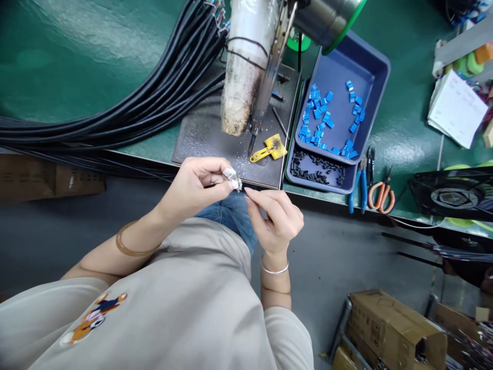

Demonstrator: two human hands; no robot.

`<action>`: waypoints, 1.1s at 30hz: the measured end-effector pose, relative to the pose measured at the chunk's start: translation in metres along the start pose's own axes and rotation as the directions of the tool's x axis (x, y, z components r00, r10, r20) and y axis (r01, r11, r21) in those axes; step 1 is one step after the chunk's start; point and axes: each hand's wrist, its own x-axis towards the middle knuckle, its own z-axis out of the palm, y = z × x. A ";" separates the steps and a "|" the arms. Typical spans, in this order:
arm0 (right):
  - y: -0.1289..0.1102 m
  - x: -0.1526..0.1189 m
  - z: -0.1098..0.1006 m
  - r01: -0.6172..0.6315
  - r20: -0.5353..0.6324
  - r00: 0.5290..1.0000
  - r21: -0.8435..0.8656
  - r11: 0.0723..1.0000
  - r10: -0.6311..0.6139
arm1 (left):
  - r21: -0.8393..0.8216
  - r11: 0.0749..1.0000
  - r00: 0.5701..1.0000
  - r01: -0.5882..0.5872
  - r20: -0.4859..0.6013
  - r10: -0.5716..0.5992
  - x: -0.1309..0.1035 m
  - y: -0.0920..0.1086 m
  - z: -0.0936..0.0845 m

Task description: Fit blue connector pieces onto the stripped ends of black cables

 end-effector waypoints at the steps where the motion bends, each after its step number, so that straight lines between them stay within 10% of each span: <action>1: 0.000 0.001 0.000 0.023 0.006 1.000 -0.010 1.000 -0.023 | 0.007 1.000 1.000 -0.003 0.008 0.003 0.000 0.000 0.000; 33: 0.002 0.004 0.006 0.123 0.197 0.975 -0.093 0.988 -0.103 | 0.070 0.997 0.998 -0.044 0.048 0.041 -0.003 -0.009 -0.002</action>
